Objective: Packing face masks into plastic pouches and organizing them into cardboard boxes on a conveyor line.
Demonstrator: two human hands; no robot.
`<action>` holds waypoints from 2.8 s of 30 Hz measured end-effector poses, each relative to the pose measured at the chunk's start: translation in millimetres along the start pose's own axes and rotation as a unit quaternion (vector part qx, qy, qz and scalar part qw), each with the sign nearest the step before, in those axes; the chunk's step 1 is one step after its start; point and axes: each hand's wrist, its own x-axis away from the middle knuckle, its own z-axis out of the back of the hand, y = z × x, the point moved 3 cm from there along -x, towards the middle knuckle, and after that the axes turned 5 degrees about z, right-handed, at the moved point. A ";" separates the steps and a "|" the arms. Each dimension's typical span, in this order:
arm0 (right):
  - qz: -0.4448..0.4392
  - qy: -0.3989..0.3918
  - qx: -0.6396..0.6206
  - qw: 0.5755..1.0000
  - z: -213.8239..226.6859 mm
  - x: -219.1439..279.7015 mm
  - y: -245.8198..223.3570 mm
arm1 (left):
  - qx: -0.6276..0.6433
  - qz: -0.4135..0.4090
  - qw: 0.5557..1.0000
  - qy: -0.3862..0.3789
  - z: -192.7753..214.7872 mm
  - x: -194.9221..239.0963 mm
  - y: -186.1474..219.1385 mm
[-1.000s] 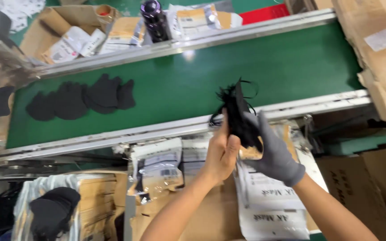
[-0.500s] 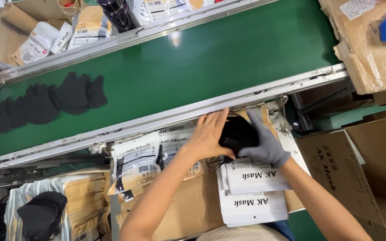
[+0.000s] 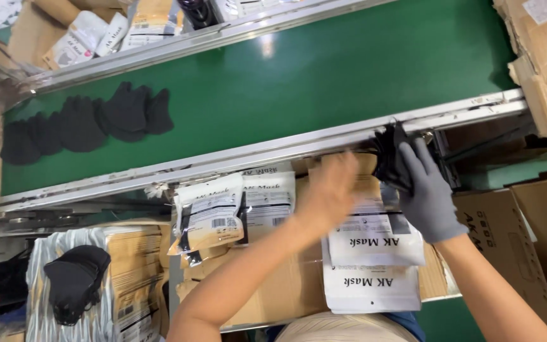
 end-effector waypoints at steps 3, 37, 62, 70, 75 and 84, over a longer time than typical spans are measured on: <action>0.007 -0.148 0.360 0.921 -31.5 12.6 26.5 | -0.166 -0.096 0.963 -0.190 -57.5 44.0 32.7; -0.366 0.114 -0.435 0.815 -13.1 111.3 57.6 | -0.065 -0.117 0.991 0.032 -29.0 9.2 35.9; -0.149 -0.143 -0.009 0.978 -65.3 194.9 41.9 | 0.103 -0.067 0.992 0.041 14.5 76.5 88.6; -0.234 -0.287 -0.092 0.924 -139.3 230.9 74.3 | 0.149 -0.084 0.979 -0.106 -3.7 97.1 69.1; -0.036 -0.104 0.066 0.992 -55.4 90.5 -18.4 | 0.168 0.029 0.985 0.030 70.2 72.1 27.1; -0.072 -0.204 -0.136 0.967 -74.7 41.7 -56.4 | 0.225 0.122 0.950 0.177 69.6 83.0 -23.5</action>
